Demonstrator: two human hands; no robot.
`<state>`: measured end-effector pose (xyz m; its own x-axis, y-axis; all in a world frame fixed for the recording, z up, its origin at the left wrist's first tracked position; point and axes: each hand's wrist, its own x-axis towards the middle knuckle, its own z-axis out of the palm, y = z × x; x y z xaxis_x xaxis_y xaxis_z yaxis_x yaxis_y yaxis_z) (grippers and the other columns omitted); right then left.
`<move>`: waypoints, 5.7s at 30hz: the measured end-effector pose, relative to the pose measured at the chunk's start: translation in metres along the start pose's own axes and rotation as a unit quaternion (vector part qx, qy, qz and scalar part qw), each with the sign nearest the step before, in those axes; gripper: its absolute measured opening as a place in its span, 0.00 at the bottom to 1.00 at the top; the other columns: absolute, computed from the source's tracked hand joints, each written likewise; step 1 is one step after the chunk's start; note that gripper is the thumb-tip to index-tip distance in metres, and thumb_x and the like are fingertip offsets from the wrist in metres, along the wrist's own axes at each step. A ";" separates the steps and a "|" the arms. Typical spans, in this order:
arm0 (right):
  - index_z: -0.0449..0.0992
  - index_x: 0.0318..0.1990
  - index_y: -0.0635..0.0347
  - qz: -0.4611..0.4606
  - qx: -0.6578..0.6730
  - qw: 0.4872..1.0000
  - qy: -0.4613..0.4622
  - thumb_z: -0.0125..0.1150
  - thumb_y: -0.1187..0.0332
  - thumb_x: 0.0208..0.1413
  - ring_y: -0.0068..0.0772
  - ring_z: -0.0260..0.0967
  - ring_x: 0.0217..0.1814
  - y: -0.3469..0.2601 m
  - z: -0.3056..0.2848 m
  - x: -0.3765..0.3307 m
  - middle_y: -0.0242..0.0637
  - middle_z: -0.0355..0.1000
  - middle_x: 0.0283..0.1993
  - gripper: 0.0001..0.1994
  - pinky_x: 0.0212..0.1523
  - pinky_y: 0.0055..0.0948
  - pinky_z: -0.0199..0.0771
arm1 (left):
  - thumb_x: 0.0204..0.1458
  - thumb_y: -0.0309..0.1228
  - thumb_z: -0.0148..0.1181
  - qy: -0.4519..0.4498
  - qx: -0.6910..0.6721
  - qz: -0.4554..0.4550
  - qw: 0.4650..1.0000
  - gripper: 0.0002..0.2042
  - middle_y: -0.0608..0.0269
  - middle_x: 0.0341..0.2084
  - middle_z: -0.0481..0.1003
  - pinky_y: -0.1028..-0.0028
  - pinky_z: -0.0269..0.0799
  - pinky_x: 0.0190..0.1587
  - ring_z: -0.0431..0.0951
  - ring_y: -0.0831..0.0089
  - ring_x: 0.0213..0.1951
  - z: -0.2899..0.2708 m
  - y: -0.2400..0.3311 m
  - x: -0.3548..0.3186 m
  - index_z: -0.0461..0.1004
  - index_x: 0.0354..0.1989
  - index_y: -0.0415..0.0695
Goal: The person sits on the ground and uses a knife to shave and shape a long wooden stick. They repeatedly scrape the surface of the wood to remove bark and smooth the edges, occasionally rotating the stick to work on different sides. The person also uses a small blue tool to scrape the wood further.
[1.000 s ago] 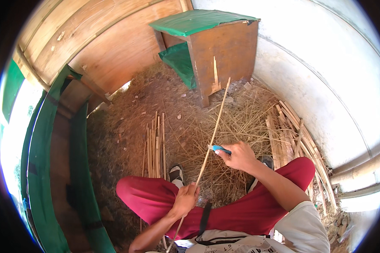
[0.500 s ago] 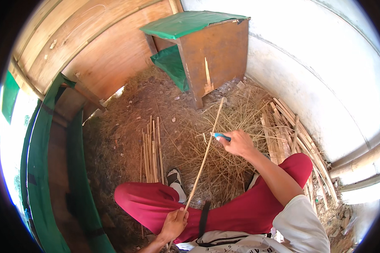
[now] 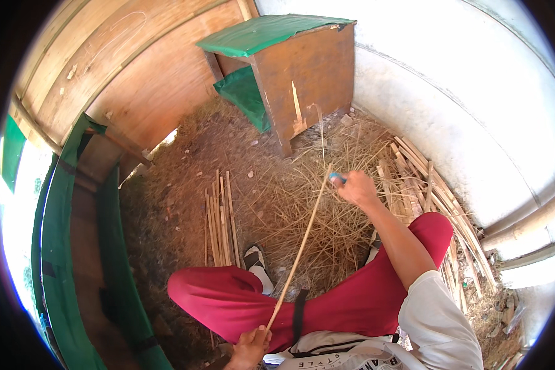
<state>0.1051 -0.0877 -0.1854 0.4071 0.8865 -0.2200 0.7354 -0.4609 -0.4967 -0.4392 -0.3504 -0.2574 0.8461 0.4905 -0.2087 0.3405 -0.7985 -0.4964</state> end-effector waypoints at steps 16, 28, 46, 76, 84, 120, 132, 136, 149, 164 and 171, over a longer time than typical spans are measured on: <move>0.81 0.31 0.63 -0.093 0.123 0.984 0.087 0.56 0.49 0.62 0.43 0.66 0.17 -0.019 -0.028 -0.057 0.44 0.66 0.14 0.23 0.26 0.44 0.68 | 0.70 0.37 0.40 -0.055 -0.839 -0.338 0.422 0.14 0.67 0.20 0.66 0.78 0.58 0.15 0.61 0.84 0.14 -0.161 -0.105 0.134 0.65 0.46 0.37; 0.83 0.41 0.62 -0.412 0.162 0.896 0.037 0.58 0.54 0.62 0.43 0.71 0.14 -0.038 0.030 -0.113 0.41 0.71 0.15 0.18 0.18 0.40 0.71 | 0.70 0.43 0.41 0.009 -0.861 -0.297 0.413 0.18 0.72 0.17 0.62 0.80 0.56 0.16 0.59 0.85 0.14 -0.132 -0.117 0.207 0.70 0.47 0.40; 0.83 0.39 0.63 -0.404 0.165 0.898 0.060 0.61 0.55 0.60 0.46 0.74 0.19 -0.047 0.029 -0.107 0.44 0.75 0.21 0.17 0.20 0.41 0.72 | 0.69 0.45 0.44 0.055 -0.768 -0.289 0.569 0.20 0.66 0.22 0.68 0.73 0.66 0.30 0.67 0.80 0.26 -0.124 -0.114 0.226 0.72 0.47 0.38; 0.84 0.44 0.58 -0.320 0.009 0.946 0.060 0.55 0.45 0.62 0.33 0.64 0.10 -0.037 0.044 -0.060 0.38 0.69 0.12 0.24 0.12 0.34 0.65 | 0.56 0.35 0.66 -0.002 -0.669 -0.299 0.681 0.14 0.60 0.14 0.68 0.69 0.67 0.23 0.69 0.75 0.18 -0.153 -0.100 0.189 0.68 0.31 0.40; 0.82 0.37 0.58 -0.031 0.027 0.999 -0.007 0.45 0.42 0.66 0.33 0.70 0.21 0.005 0.003 0.003 0.39 0.73 0.24 0.28 0.22 0.36 0.75 | 0.55 0.36 0.67 -0.158 -0.700 -0.339 0.609 0.15 0.68 0.14 0.66 0.70 0.66 0.22 0.66 0.78 0.18 -0.171 -0.069 0.131 0.68 0.27 0.40; 0.82 0.42 0.63 -0.430 0.128 0.894 0.025 0.59 0.51 0.61 0.41 0.73 0.17 -0.052 0.040 -0.110 0.40 0.75 0.19 0.21 0.20 0.38 0.73 | 0.57 0.40 0.66 0.059 -0.690 -0.330 0.642 0.17 0.63 0.16 0.67 0.71 0.65 0.22 0.67 0.79 0.20 -0.133 -0.110 0.211 0.66 0.32 0.40; 0.82 0.40 0.61 -0.444 0.127 0.886 0.037 0.60 0.52 0.61 0.41 0.73 0.17 -0.052 0.039 -0.112 0.41 0.75 0.21 0.19 0.20 0.39 0.72 | 0.59 0.40 0.65 -0.091 -0.868 -0.244 0.423 0.18 0.72 0.18 0.61 0.77 0.56 0.20 0.59 0.84 0.19 -0.136 -0.122 0.208 0.61 0.31 0.46; 0.82 0.40 0.60 -0.439 0.119 0.890 0.023 0.60 0.51 0.61 0.41 0.73 0.18 -0.049 0.038 -0.107 0.41 0.75 0.21 0.19 0.19 0.39 0.72 | 0.56 0.39 0.67 -0.011 -0.757 -0.242 0.607 0.18 0.72 0.17 0.61 0.75 0.58 0.20 0.61 0.83 0.19 -0.137 -0.120 0.215 0.62 0.31 0.45; 0.83 0.39 0.53 -0.403 0.018 0.915 0.020 0.58 0.47 0.59 0.43 0.74 0.18 -0.060 0.027 -0.113 0.40 0.77 0.22 0.20 0.17 0.40 0.71 | 0.53 0.23 0.59 -0.006 -0.641 -0.321 0.697 0.09 0.46 0.20 0.74 0.59 0.73 0.30 0.81 0.50 0.26 -0.151 -0.111 0.202 0.66 0.39 0.35; 0.84 0.42 0.55 -0.344 -0.009 0.939 0.004 0.56 0.44 0.60 0.36 0.70 0.14 -0.062 0.033 -0.089 0.39 0.75 0.18 0.23 0.15 0.36 0.69 | 0.55 0.22 0.58 -0.010 -0.585 -0.351 0.731 0.09 0.44 0.19 0.73 0.56 0.71 0.29 0.79 0.41 0.27 -0.142 -0.093 0.190 0.63 0.39 0.37; 0.84 0.43 0.56 -0.358 0.009 0.933 0.038 0.59 0.47 0.59 0.35 0.69 0.12 -0.059 0.040 -0.084 0.40 0.76 0.18 0.22 0.14 0.36 0.67 | 0.55 0.24 0.56 -0.026 -0.573 -0.331 0.749 0.11 0.36 0.24 0.76 0.47 0.73 0.34 0.78 0.36 0.32 -0.147 -0.101 0.190 0.64 0.43 0.36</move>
<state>0.0054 -0.1331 -0.1714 -0.1472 0.9611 0.2337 0.8244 0.2497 -0.5080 -0.2526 -0.2283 -0.1232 0.3289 0.9008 -0.2834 0.8322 -0.1346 0.5378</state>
